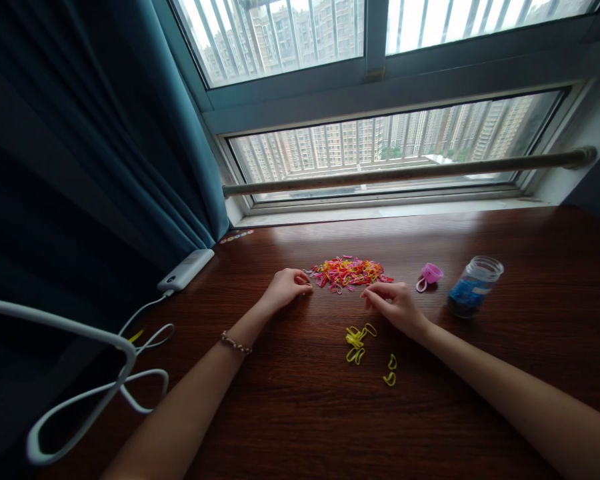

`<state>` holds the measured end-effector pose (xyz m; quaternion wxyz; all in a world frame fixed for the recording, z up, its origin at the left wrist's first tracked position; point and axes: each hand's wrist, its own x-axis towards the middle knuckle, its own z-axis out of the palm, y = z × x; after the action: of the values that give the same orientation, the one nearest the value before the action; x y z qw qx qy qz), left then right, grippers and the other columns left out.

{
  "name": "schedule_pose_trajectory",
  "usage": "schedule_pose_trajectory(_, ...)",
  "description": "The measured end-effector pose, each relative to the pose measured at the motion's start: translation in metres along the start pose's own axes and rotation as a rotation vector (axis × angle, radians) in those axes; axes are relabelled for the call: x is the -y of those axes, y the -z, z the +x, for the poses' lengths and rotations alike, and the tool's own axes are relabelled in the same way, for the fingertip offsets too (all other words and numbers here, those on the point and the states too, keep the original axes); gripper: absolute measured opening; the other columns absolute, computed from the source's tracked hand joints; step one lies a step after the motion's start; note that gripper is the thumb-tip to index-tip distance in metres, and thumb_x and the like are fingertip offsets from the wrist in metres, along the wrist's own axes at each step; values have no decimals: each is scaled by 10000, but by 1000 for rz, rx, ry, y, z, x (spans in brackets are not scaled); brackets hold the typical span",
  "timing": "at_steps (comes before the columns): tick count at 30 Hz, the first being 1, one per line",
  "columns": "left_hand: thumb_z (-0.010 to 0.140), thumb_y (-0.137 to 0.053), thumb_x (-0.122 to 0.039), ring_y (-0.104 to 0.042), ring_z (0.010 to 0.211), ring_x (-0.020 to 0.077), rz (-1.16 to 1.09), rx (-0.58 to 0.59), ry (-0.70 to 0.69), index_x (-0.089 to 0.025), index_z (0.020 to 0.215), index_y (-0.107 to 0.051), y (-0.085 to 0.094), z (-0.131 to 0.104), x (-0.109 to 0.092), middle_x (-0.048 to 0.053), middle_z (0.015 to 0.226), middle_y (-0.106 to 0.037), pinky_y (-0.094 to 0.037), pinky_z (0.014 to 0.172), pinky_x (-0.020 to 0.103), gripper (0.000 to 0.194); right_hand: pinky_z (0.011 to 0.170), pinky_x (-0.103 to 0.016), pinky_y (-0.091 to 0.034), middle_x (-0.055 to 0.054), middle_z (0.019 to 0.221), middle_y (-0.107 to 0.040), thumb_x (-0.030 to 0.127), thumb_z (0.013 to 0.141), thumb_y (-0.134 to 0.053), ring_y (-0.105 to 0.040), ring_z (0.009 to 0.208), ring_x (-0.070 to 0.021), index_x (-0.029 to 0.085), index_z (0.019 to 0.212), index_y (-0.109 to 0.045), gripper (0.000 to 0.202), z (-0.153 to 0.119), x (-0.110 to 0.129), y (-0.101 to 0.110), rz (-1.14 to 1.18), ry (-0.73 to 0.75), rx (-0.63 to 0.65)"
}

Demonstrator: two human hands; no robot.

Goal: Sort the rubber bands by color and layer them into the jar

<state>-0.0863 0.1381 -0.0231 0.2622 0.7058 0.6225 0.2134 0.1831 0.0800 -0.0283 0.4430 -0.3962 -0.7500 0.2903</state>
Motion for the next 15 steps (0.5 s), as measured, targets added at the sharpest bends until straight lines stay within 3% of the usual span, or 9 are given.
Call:
schedule_pose_trajectory(3, 612, -622, -294, -615, 659, 169, 33, -27, -65, -173, 724, -691, -2, -2, -2, 29, 679, -671, -447, 584, 231, 178, 525, -223, -404, -16, 576, -631, 266, 824, -488, -558, 521, -129, 159, 676, -640, 237, 0, -2, 0, -24, -9, -56)
schedule_pose_trajectory(7, 594, -599, -207, -599, 609, 158, 70, -65, -81, -174, 650, -687, 1, -5, -8, 15, 618, -652, -432, 563, 234, 109, 613, -267, -430, -47, 692, -647, 277, 848, -449, -573, 624, -166, 171, 721, -635, 250, 5, -14, 6, -175, -19, -243)
schedule_pose_trajectory(9, 589, -605, -191, -592, 606, 152, 17, -19, -89, -165, 649, -681, 2, -10, -18, 15, 621, -651, -433, 563, 231, 100, 669, -306, -438, -66, 757, -651, 262, 844, -446, -568, 706, -197, 174, 800, -643, 221, 9, -24, 11, -268, 1, -279)
schedule_pose_trajectory(11, 604, -618, -198, -591, 614, 146, -113, 139, -109, -146, 676, -676, 0, -19, -33, 20, 643, -655, -439, 566, 224, 106, 734, -348, -437, -77, 816, -653, 230, 834, -444, -549, 800, -224, 177, 862, -645, 210, 12, -34, 13, -357, 29, -254)
schedule_pose_trajectory(15, 622, -672, -236, -592, 639, 124, -427, 582, -189, -124, 755, -668, -19, -46, -66, 32, 714, -664, -462, 605, 217, 173, 877, -393, -387, -65, 1034, -623, 166, 839, -413, -458, 1001, -242, 201, 1014, -624, 276, 13, -45, 11, -488, 78, -150)
